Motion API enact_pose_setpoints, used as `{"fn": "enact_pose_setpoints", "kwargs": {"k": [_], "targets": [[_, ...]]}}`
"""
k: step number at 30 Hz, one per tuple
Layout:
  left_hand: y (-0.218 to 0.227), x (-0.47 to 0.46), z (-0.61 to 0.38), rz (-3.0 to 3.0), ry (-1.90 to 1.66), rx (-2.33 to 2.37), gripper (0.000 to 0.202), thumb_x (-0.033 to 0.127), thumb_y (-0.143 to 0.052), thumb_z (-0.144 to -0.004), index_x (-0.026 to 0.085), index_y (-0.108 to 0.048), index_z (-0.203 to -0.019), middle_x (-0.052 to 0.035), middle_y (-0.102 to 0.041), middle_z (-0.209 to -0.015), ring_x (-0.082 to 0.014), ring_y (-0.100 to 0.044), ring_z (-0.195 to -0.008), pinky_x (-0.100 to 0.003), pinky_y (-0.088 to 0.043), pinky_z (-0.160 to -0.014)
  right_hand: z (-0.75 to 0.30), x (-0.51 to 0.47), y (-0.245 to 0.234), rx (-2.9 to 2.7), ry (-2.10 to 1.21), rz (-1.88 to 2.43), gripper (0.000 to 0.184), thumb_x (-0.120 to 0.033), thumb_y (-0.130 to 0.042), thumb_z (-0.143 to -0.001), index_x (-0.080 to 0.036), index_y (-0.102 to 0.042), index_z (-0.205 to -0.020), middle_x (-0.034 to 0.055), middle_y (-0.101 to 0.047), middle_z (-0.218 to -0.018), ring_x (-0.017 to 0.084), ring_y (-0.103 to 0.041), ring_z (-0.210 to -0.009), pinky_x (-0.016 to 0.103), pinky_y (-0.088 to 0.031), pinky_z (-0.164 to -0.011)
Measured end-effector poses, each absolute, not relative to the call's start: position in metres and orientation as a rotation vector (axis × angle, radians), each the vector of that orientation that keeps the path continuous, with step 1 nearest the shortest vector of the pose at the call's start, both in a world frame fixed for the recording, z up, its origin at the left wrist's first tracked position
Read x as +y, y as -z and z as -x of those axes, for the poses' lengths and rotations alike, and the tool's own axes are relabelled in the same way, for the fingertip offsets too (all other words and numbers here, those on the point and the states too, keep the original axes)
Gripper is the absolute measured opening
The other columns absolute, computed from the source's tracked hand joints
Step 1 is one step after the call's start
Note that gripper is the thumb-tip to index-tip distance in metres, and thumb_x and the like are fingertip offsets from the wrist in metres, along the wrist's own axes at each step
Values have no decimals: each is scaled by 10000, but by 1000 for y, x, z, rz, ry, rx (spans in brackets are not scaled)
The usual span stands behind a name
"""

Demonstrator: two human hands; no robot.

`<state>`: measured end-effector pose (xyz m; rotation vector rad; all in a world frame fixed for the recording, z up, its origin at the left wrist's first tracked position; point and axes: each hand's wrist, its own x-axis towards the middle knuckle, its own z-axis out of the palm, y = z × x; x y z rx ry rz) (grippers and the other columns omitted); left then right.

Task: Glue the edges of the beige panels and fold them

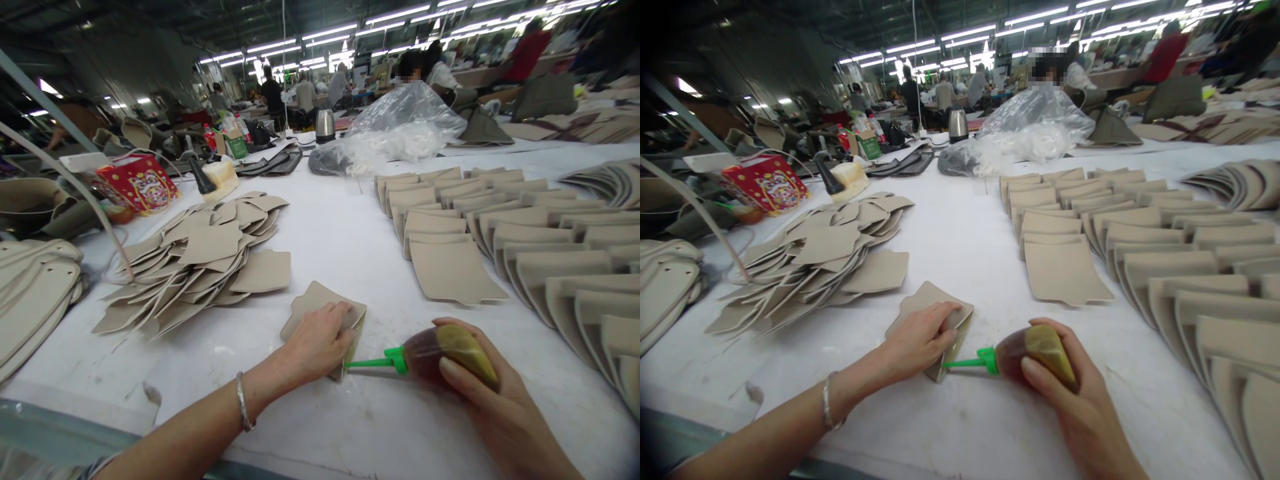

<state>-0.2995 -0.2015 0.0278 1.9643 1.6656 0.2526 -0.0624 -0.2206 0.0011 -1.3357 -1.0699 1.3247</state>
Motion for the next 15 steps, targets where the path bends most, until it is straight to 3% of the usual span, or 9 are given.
{"fn": "enact_pose_setpoints", "kwargs": {"k": [3,5,9,10,12,15], "targets": [[-26,-200,304,-1835,-367,1673,368,307,-457,-925,185,-581,-1249,-17,-663,-844,-210,-620,-808,-307,-455,-769,58,-210,-6,-583,-1484,1266,662,-454,-908,-488,-210,-690,-1064,79,-729,-1018,281,-681,-921,343,-607,-757],[-25,-200,310,-1802,-456,1754,339,332,-457,-932,185,-601,-1202,-29,-657,-890,-203,-617,-837,-299,-453,-786,51,-205,-14,-328,-1503,1224,602,-403,-919,-451,-219,-727,-991,77,-734,-1076,294,-688,-952,356,-621,-742],[-19,-197,335,-1855,-475,2167,432,291,-518,-864,153,-548,-1273,-130,-574,-1201,-262,-571,-1093,-347,-418,-916,31,-203,-37,63,-1446,1111,352,-387,-796,-648,-271,-749,-977,27,-724,-1163,245,-719,-899,329,-624,-706],[-15,-195,343,-1825,-431,2229,446,297,-535,-842,140,-552,-1259,-138,-585,-1169,-282,-572,-1094,-361,-419,-904,24,-203,-42,155,-1429,1079,311,-409,-743,-713,-276,-751,-994,29,-718,-1182,231,-725,-884,300,-620,-690],[-7,-188,359,-1692,-342,2171,377,329,-581,-791,161,-605,-1128,-80,-640,-957,-269,-621,-908,-351,-431,-796,5,-204,-47,281,-1395,1006,323,-472,-664,-796,-277,-750,-1039,46,-706,-1213,221,-729,-895,242,-606,-670],[5,-178,376,-1480,-508,1826,333,442,-697,-673,161,-642,-843,-1,-572,-643,-192,-553,-632,-270,-386,-598,-35,-210,-43,66,-1334,848,449,-548,-640,-832,-236,-733,-1140,101,-692,-1230,240,-709,-1000,228,-591,-748]]}}
